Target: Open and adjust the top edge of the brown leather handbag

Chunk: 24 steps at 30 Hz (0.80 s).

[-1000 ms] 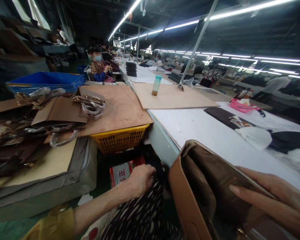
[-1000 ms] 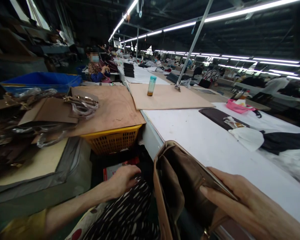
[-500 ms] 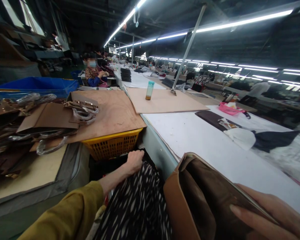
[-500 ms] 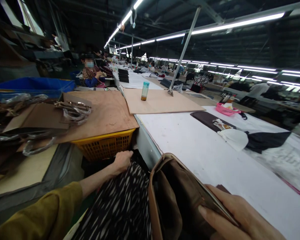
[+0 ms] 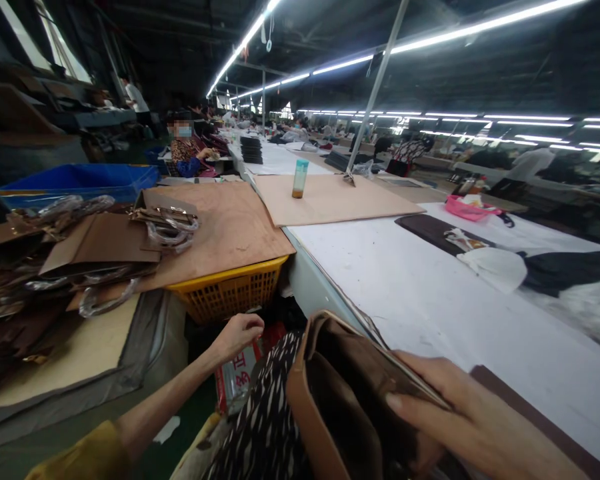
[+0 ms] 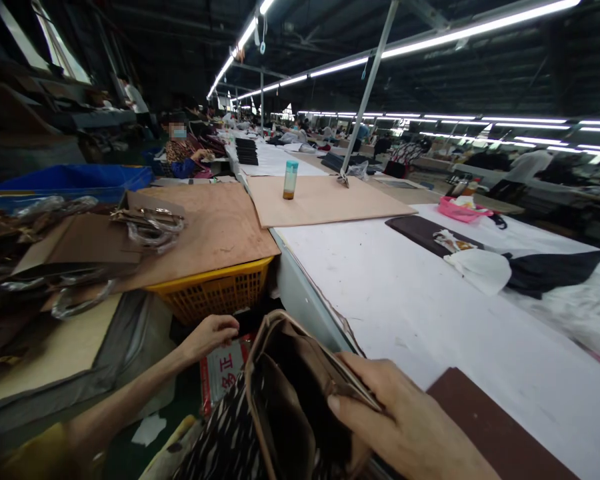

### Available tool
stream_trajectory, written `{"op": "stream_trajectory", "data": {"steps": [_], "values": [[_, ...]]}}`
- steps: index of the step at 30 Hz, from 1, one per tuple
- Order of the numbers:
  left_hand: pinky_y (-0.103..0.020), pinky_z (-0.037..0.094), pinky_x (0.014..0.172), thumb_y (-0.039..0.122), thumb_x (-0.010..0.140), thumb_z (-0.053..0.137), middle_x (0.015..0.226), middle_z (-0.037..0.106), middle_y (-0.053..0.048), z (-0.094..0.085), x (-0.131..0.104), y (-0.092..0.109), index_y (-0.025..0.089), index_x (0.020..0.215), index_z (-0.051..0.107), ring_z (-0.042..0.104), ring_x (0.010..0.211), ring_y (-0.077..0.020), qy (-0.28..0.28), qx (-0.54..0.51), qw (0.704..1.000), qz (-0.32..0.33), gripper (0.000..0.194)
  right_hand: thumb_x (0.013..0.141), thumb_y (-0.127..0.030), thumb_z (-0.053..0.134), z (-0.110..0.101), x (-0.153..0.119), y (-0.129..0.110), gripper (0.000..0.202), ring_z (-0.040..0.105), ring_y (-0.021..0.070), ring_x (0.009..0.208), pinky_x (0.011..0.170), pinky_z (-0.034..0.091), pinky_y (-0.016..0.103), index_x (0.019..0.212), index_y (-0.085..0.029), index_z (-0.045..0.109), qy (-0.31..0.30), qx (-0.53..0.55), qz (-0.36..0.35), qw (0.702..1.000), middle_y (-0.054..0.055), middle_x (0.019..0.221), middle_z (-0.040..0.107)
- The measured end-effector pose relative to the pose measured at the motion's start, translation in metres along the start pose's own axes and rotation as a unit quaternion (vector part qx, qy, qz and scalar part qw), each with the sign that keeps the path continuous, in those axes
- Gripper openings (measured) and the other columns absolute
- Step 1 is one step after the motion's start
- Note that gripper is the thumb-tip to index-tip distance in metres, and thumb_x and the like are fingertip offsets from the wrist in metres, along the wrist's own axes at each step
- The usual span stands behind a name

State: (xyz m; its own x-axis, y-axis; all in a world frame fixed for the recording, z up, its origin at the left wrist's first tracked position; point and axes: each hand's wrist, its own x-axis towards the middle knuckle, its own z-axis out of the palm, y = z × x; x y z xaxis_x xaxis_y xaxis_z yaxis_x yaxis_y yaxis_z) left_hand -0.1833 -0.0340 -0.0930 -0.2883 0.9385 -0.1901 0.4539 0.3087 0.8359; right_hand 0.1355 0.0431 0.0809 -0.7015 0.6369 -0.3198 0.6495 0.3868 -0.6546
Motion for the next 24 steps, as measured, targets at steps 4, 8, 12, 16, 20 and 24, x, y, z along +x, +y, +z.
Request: {"op": "stream_trajectory", "data": {"steps": [4, 8, 12, 16, 20, 24], "values": [[-0.025, 0.047, 0.068, 0.034, 0.083, 0.042, 0.085, 0.061, -0.005, -0.024, -0.032, 0.045, 0.012, 0.091, 0.055, 0.057, 0.07, -0.0139, 0.066, -0.106, 0.992, 0.035, 0.027, 0.078, -0.028, 0.052, 0.028, 0.031, -0.027, 0.015, 0.057, 0.0158, 0.069, 0.061, 0.042, 0.021, 0.085, -0.018, 0.061, -0.097, 0.033, -0.053, 0.993, -0.001, 0.072, 0.06], [-0.024, 0.045, 0.065, 0.035, 0.083, 0.05, 0.081, 0.061, -0.003, -0.027, -0.07, 0.071, 0.014, 0.089, 0.06, 0.056, 0.071, -0.0144, 0.101, -0.146, 0.982, 0.06, 0.024, 0.075, -0.024, 0.051, 0.065, 0.054, -0.025, 0.01, 0.053, 0.0138, 0.069, 0.059, 0.038, 0.02, 0.079, -0.016, 0.056, -0.129, 0.051, -0.068, 0.988, -0.003, 0.071, 0.057], [-0.029, 0.045, 0.086, 0.023, 0.083, 0.049, 0.103, 0.062, -0.006, -0.02, -0.092, 0.081, 0.017, 0.091, 0.062, 0.057, 0.095, -0.0181, 0.151, -0.046, 0.981, 0.117, 0.017, 0.079, -0.023, 0.043, 0.083, 0.062, -0.021, 0.012, 0.05, 0.0137, 0.072, 0.061, 0.036, 0.02, 0.076, -0.016, 0.052, -0.094, 0.061, -0.088, 0.99, -0.003, 0.073, 0.055], [-0.034, 0.041, 0.096, 0.019, 0.083, 0.049, 0.114, 0.058, -0.006, -0.015, -0.091, 0.093, 0.02, 0.091, 0.062, 0.054, 0.107, -0.0187, 0.179, 0.021, 0.971, 0.157, 0.016, 0.075, -0.019, 0.046, 0.073, 0.056, -0.032, 0.006, 0.049, 0.0122, 0.065, 0.057, 0.033, 0.021, 0.076, -0.018, 0.051, -0.092, 0.029, -0.078, 0.992, -0.004, 0.068, 0.053], [-0.033, 0.038, 0.101, 0.008, 0.076, 0.049, 0.12, 0.054, -0.003, -0.011, -0.087, 0.104, 0.021, 0.09, 0.061, 0.05, 0.112, -0.0171, 0.113, 0.04, 0.977, 0.178, 0.022, 0.074, -0.023, 0.05, 0.058, 0.043, -0.044, 0.006, 0.057, 0.0176, 0.079, 0.062, 0.036, 0.022, 0.077, -0.02, 0.054, -0.074, -0.013, -0.071, 0.995, -0.001, 0.074, 0.057], [-0.031, 0.033, 0.106, -0.002, 0.067, 0.042, 0.133, 0.043, -0.001, -0.002, -0.088, 0.101, 0.024, 0.1, 0.052, 0.042, 0.122, -0.0145, 0.083, 0.039, 0.977, 0.191, 0.043, 0.073, -0.024, 0.051, 0.048, 0.034, -0.047, 0.01, 0.057, 0.0218, 0.089, 0.066, 0.037, 0.024, 0.081, -0.022, 0.057, -0.066, -0.061, -0.039, 0.995, 0.0, 0.081, 0.061]]}}
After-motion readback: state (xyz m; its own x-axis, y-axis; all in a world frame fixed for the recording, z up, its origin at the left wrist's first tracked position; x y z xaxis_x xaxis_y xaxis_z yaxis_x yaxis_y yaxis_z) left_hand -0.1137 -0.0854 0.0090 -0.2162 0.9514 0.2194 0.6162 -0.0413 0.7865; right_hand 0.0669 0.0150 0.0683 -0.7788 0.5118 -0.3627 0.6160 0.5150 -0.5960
